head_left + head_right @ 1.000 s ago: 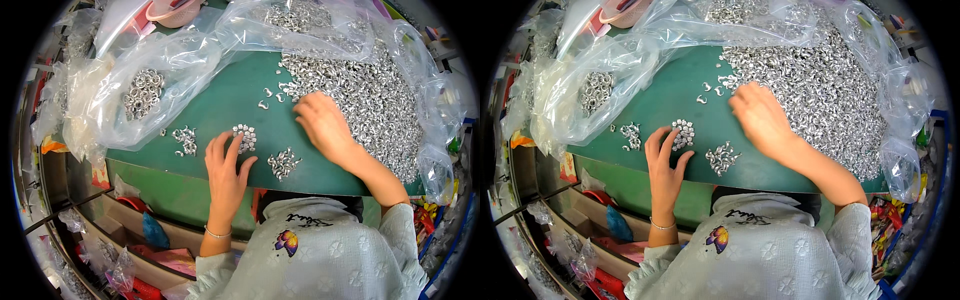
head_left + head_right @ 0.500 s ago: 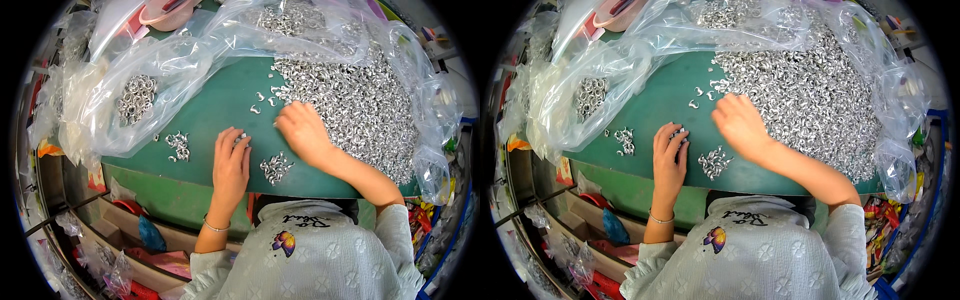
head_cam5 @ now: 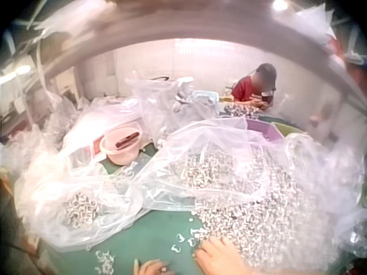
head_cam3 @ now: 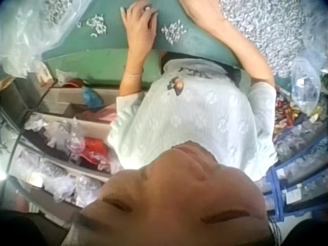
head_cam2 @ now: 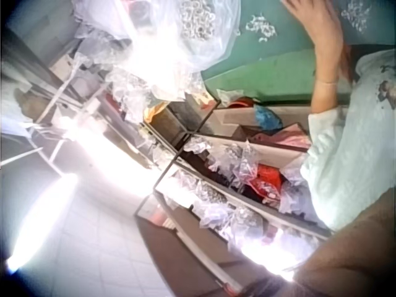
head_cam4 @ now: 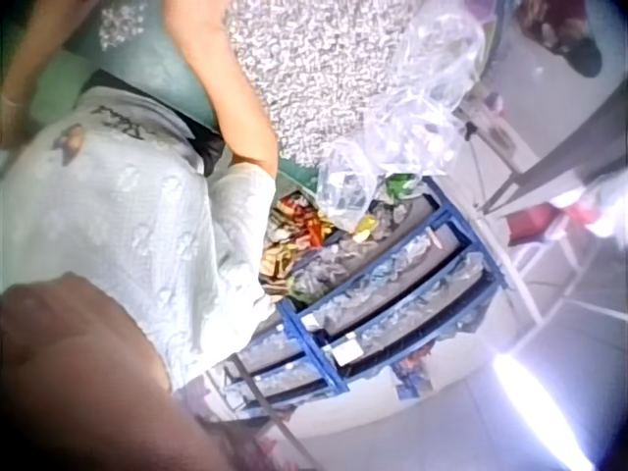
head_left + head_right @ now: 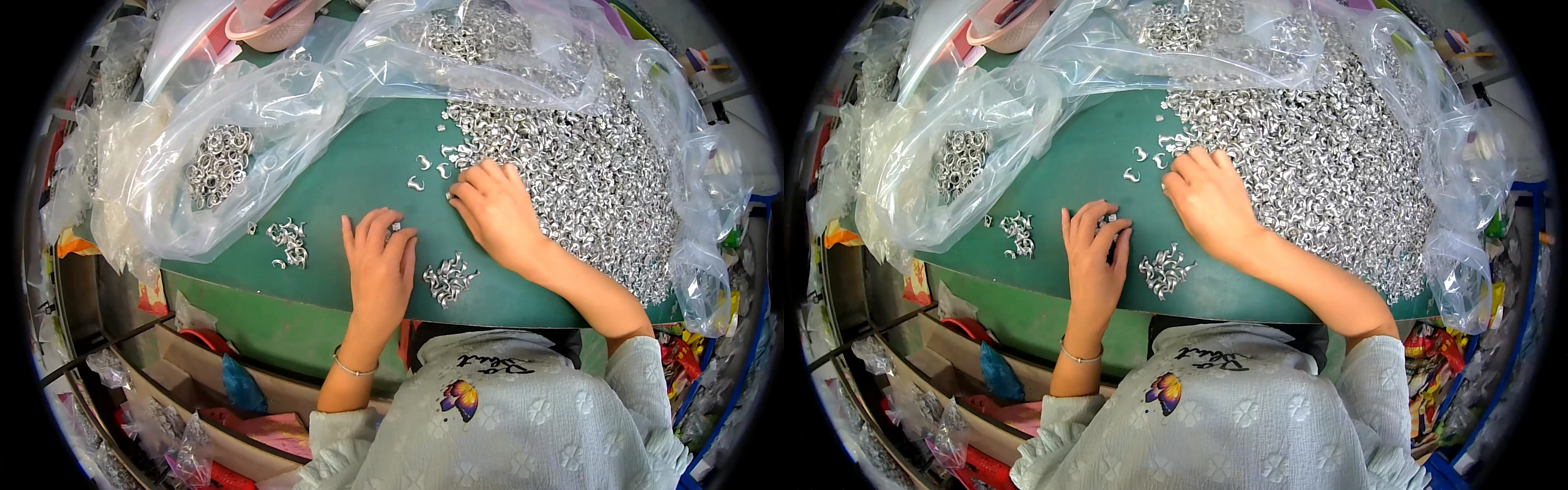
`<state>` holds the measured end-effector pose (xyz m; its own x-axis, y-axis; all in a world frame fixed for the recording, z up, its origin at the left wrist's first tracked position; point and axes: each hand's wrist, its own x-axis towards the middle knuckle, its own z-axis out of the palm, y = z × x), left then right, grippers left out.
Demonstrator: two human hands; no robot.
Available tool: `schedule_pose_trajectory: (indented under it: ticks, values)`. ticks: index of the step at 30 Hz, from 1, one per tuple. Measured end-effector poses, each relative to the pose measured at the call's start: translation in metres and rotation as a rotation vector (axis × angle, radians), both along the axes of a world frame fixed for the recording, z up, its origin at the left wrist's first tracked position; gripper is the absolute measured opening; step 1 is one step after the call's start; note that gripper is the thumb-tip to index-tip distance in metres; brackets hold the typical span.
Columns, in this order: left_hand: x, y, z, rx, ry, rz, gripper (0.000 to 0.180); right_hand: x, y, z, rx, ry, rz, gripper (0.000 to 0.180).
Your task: The person sorts small metal components by hand on a green workbench, moving them into different piles and containers.
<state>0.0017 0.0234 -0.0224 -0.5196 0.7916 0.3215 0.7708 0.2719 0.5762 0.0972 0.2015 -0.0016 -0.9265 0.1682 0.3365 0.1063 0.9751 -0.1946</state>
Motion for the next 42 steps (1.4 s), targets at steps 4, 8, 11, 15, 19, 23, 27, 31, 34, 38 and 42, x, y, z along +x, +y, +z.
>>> schedule_pose_trajectory:
  ticks: [4,8,11,15,19,23,27,31,34,38,42]
  values:
    - [0.0,-0.004,-0.001,0.02,-0.031,0.027,0.026,0.001,0.01,0.011,-0.027,0.024,-0.135,0.009]
    - [0.001,0.002,0.005,0.028,-0.047,0.006,0.031,0.002,-0.008,-0.006,-0.075,-0.025,0.127,0.011]
    - [0.002,0.003,0.007,0.024,-0.027,0.002,0.034,-0.001,-0.01,0.0,-0.206,0.049,0.151,0.009]
    - [0.001,0.002,0.011,-0.017,0.002,-0.03,0.03,0.002,0.012,0.004,0.169,-0.034,-0.175,0.006]
    - [0.0,0.0,0.005,0.01,-0.011,-0.02,0.023,-0.002,0.007,-0.001,0.263,-0.014,-0.215,0.009]
    - [0.001,-0.001,0.004,0.045,-0.037,-0.001,0.017,-0.008,0.007,-0.004,0.229,0.0,-0.22,0.012]
    - [0.001,0.0,0.003,0.079,-0.057,0.0,0.016,-0.01,0.009,-0.006,0.266,-0.032,-0.176,0.012]
    - [0.0,-0.001,0.001,0.089,-0.073,0.011,0.019,0.0,-0.002,0.005,0.075,-0.045,-0.091,0.01]
    - [0.001,-0.001,0.002,0.08,-0.095,0.015,0.025,0.004,-0.007,0.012,-0.081,-0.071,-0.016,0.009]
    - [0.001,0.002,0.007,0.093,-0.111,-0.007,0.032,-0.002,-0.021,0.005,-0.259,-0.07,0.198,0.008]
    - [0.0,0.0,0.008,0.053,-0.074,-0.028,0.032,-0.01,0.002,0.013,-0.217,0.051,0.041,0.006]
